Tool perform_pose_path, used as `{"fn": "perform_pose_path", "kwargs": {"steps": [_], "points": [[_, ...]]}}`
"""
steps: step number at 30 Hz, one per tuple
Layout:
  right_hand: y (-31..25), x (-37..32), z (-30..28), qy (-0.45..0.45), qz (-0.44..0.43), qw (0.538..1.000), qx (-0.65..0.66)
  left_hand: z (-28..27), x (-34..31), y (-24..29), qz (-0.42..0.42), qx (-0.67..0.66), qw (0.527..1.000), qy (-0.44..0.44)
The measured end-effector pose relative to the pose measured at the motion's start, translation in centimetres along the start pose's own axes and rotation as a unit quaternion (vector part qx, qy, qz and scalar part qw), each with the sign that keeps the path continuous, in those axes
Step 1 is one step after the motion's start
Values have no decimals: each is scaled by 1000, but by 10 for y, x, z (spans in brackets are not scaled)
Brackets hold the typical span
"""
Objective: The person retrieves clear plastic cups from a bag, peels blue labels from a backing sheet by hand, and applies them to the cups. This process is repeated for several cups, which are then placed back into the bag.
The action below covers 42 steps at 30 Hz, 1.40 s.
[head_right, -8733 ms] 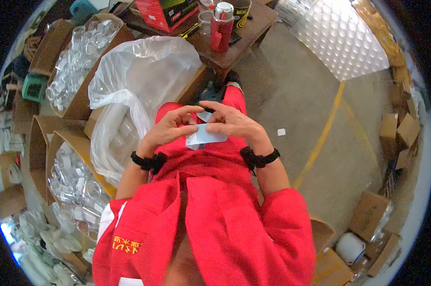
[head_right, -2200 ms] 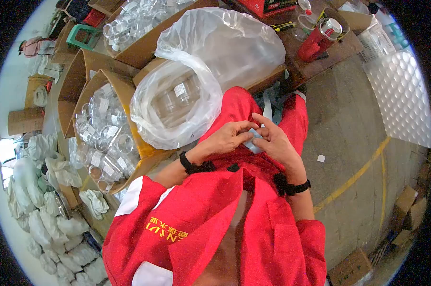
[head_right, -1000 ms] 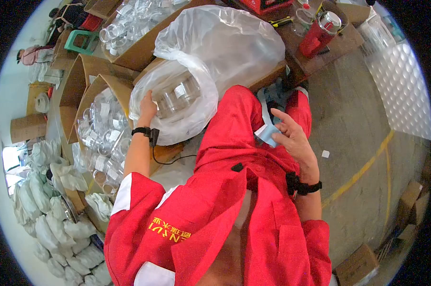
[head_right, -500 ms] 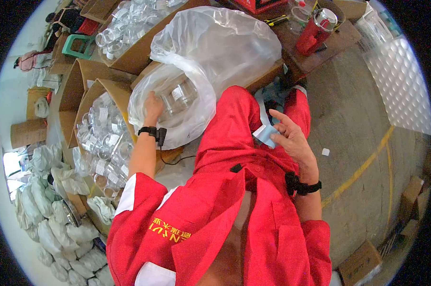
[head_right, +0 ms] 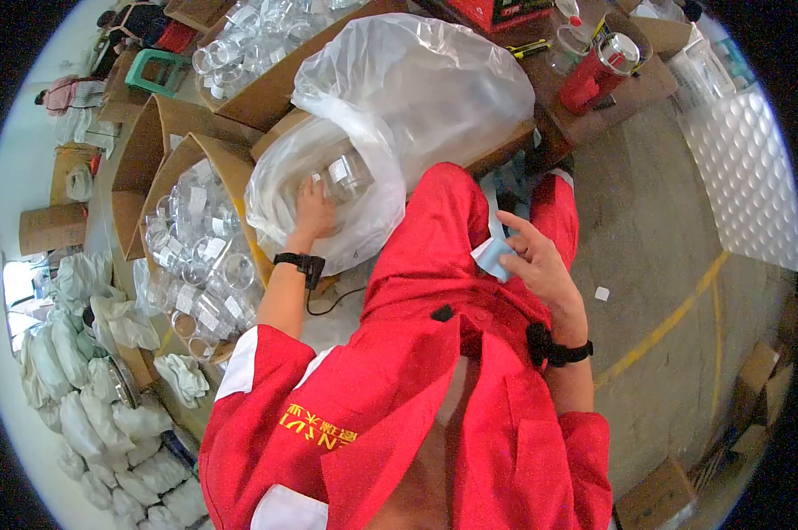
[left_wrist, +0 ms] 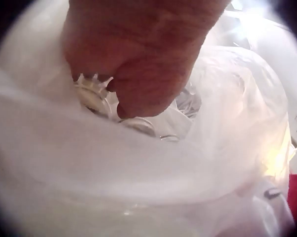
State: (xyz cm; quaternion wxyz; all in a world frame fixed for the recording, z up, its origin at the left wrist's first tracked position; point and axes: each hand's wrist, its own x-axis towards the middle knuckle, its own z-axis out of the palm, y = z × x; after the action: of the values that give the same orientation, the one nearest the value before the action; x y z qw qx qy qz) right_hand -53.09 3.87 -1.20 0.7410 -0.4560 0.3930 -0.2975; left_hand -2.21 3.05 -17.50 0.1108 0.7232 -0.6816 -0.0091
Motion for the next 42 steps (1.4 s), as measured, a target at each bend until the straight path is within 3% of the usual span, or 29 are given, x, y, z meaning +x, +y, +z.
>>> {"fn": "perform_pose_path", "kwargs": {"steps": [2,4,7,8,10,14,17,19,23,26,28,31,35,38,42], "points": [[-1,-1,0,-12,-7,1000,1,-12,1,-16,33,-34,999,13],[0,-1,3,1,3,1000,-2,-49,3,-16,-41,92,985,-139],[0,-1,7,10,14,1000,-2,-63,0,-22,-39,180,964,-190],[-1,-1,8,7,16,1000,2,-64,0,-24,-39,180,964,-189],[-3,-1,8,3,15,1000,1,-51,-3,-36,9,231,968,-92],[-2,-4,6,2,6,1000,-11,-41,-1,-45,16,276,956,-93],[-7,-8,9,3,9,1000,-4,-38,1,-57,72,300,949,-64],[-1,-7,6,4,6,1000,-8,-44,4,-58,27,276,946,-165],[-4,-3,7,-12,9,1000,-1,-64,2,-42,37,294,946,-132],[-6,0,8,-29,1,1000,1,-89,2,-19,23,327,930,-166],[-5,1,8,-30,-1,1000,1,-95,-1,-13,53,364,928,-59],[-3,0,8,-28,1,1000,-1,-95,1,-6,37,340,940,-14],[-6,-3,7,-35,6,999,3,-85,-1,-6,22,314,949,2],[-2,-2,5,-33,-1,999,-13,-71,-7,-23,56,356,932,-46],[-2,-2,9,-39,-2,999,-1,-73,6,-24,-15,295,955,5]]}}
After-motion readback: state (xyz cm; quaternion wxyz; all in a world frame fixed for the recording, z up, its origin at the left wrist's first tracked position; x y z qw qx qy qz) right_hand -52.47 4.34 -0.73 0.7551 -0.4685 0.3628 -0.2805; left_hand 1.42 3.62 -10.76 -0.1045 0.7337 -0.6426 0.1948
